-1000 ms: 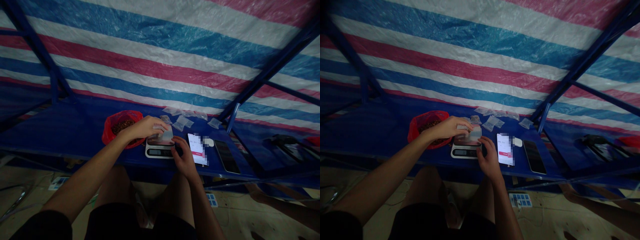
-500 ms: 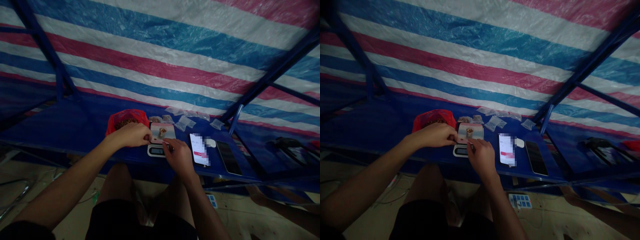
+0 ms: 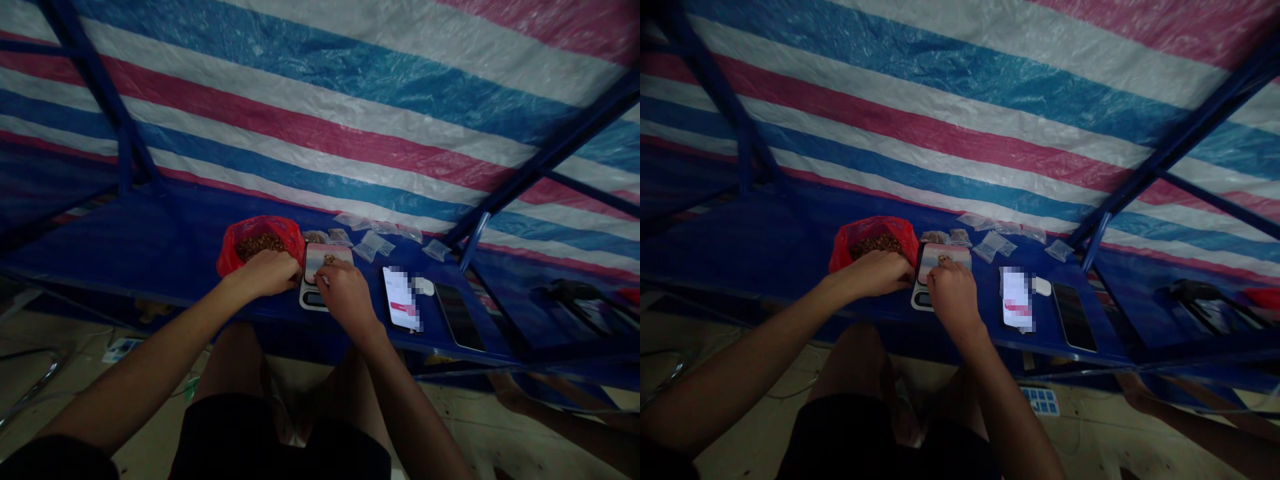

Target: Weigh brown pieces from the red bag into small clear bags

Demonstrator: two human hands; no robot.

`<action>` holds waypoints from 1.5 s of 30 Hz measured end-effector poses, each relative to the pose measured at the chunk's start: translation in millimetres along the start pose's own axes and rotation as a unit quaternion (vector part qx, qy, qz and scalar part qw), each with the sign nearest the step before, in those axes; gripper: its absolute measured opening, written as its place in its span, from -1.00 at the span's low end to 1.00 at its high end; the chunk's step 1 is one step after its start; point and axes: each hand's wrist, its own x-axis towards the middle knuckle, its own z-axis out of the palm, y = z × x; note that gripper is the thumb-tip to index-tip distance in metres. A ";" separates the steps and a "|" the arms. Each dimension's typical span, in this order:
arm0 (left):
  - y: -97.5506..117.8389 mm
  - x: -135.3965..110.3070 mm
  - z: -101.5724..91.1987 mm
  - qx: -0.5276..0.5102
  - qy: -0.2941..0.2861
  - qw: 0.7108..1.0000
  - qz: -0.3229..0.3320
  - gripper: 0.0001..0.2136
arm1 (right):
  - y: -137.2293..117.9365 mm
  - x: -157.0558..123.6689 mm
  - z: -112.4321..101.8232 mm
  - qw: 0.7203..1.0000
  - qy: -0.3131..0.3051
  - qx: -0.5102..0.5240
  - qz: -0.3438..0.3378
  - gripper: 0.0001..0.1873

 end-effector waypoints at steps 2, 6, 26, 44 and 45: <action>-1.0 0.5 0.4 0.002 -0.002 1.000 -0.002 -0.83 | 0.7 1.3 -0.3 1.000 0.001 0.000 -0.003 -0.75; -4.4 1.2 1.5 0.005 0.000 1.000 -0.002 -0.83 | -0.9 2.8 1.6 1.000 0.000 0.002 -0.008 -0.76; -5.2 11.8 -39.5 -0.069 0.040 0.996 0.041 -0.82 | 55.5 17.0 -1.8 0.971 0.149 0.188 0.013 -0.63; 0.4 49.9 -48.9 -0.075 0.112 0.988 0.069 -0.71 | 69.6 -4.8 -7.2 0.957 0.165 0.235 0.033 -0.70; -7.7 43.9 -49.5 -0.075 0.113 0.989 0.051 -0.71 | 70.8 -6.5 -6.6 0.956 0.167 0.238 0.034 -0.70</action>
